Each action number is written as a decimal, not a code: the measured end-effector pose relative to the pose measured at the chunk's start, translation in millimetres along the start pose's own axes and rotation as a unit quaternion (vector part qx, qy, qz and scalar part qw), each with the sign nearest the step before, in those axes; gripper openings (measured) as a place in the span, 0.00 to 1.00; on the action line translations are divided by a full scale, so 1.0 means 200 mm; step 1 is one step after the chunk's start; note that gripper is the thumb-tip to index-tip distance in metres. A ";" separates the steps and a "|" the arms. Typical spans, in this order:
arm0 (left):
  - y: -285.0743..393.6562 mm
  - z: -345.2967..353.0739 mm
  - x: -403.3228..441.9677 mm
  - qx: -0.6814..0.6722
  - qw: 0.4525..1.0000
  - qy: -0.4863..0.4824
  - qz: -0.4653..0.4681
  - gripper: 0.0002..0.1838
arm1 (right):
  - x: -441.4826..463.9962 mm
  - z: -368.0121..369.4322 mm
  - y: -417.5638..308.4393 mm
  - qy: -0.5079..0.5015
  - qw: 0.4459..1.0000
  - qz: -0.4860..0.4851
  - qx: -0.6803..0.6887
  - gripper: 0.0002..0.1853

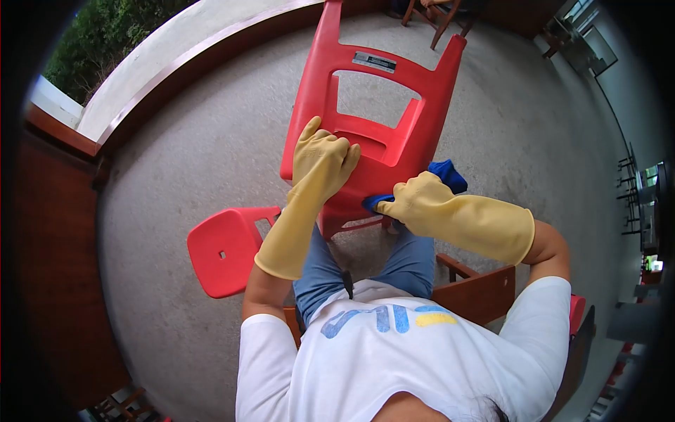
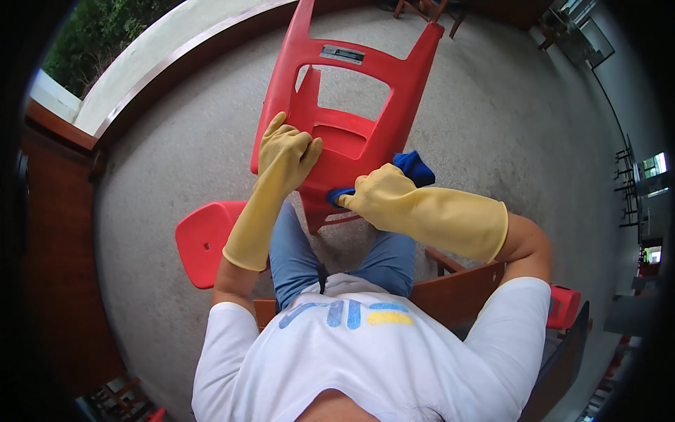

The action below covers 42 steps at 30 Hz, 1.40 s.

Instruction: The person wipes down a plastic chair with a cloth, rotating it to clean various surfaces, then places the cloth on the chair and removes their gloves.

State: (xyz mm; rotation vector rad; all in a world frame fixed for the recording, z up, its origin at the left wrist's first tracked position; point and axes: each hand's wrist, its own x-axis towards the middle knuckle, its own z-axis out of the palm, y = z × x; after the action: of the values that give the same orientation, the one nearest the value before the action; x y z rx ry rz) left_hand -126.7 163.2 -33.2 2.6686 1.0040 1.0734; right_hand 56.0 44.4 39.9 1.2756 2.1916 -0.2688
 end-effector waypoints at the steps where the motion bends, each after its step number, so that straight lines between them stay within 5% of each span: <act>1: 0.00 0.00 0.00 -0.007 1.000 -0.005 -0.003 0.18 | -0.02 0.02 0.02 0.015 1.000 -0.007 0.002 0.33; 9: 0.01 0.04 0.01 -0.020 1.000 -0.002 -0.016 0.19 | -0.18 0.25 0.28 0.160 0.986 -0.033 0.020 0.34; 13: 0.03 0.00 0.02 -0.007 0.999 -0.025 -0.024 0.19 | -0.15 0.20 0.29 0.042 0.999 -0.026 0.008 0.37; 32: 0.05 0.03 0.01 0.002 1.000 0.002 -0.017 0.19 | -0.05 0.02 0.16 0.051 0.997 -0.041 -0.036 0.39; 39: 0.03 0.06 0.02 -0.008 1.000 -0.008 -0.002 0.19 | -0.13 0.03 0.16 -0.015 0.999 0.022 -0.034 0.39; 42: 0.02 0.04 0.01 -0.009 1.000 -0.009 -0.009 0.19 | -0.17 0.21 0.23 0.041 0.998 0.042 0.001 0.40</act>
State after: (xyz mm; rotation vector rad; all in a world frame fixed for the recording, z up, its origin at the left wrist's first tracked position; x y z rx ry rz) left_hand -118.7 161.6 -36.5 2.6456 1.0094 1.0474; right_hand 124.2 25.1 30.5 1.3973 2.1999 -0.1884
